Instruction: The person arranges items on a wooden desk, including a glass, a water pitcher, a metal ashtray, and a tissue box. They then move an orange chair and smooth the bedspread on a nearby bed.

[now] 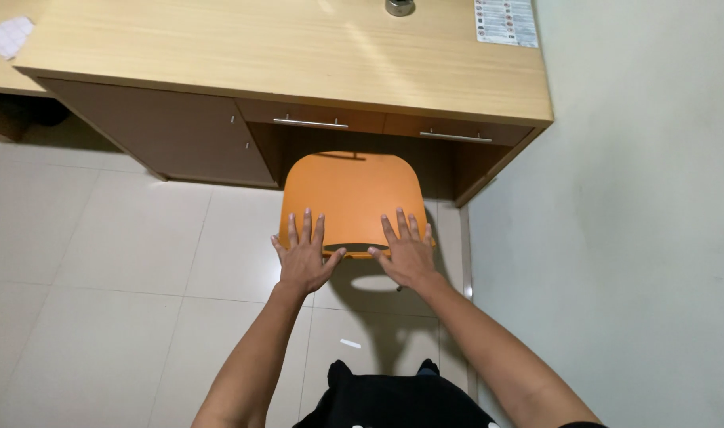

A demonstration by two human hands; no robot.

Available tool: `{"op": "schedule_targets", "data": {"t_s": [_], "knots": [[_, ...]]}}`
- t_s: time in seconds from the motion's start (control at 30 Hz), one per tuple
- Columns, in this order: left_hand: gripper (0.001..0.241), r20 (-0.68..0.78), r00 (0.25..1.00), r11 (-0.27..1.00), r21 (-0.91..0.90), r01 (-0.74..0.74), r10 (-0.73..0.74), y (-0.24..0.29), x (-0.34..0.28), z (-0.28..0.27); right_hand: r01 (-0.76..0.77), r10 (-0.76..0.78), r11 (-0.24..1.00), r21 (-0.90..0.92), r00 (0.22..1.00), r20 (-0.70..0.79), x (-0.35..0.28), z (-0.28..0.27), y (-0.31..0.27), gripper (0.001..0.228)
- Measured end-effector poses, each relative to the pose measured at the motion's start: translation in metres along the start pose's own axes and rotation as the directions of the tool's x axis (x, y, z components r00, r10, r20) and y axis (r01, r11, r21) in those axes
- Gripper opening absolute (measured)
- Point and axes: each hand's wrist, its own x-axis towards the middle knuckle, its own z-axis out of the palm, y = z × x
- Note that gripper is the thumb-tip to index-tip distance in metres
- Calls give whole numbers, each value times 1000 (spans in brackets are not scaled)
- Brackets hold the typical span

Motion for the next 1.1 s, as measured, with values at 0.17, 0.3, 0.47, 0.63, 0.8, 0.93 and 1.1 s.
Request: {"op": "schedule_targets", "data": {"t_s": [0.17, 0.3, 0.47, 0.63, 0.8, 0.93, 1.1], "knots": [[90, -48, 998, 997, -70, 26, -30, -13, -17, -12, 43, -41, 999, 25, 997, -67, 5, -11, -20, 85], [86, -44, 997, 993, -106, 56, -61, -26, -31, -16, 79, -74, 996, 46, 993, -92, 6, -6, -38, 83], [86, -40, 996, 988, -134, 75, -81, -32, -50, -21, 103, -96, 992, 68, 990, -101, -4, -4, -60, 82], [84, -7, 995, 986, -133, 95, -97, -35, -58, -12, 114, -109, 991, 65, 991, -80, -4, -3, -69, 82], [84, -62, 982, 970, -179, 164, -178, -39, -60, -7, 226, -224, 974, 18, 972, -70, 5, -3, -74, 81], [84, -51, 960, 942, -214, 260, -276, -46, -65, -6, 355, -356, 934, -33, 934, -31, 22, -12, -92, 80], [84, -22, 888, 843, -329, 427, -459, -52, -81, -16, 508, -511, 858, -78, 860, -16, 53, -22, -122, 79]]}}
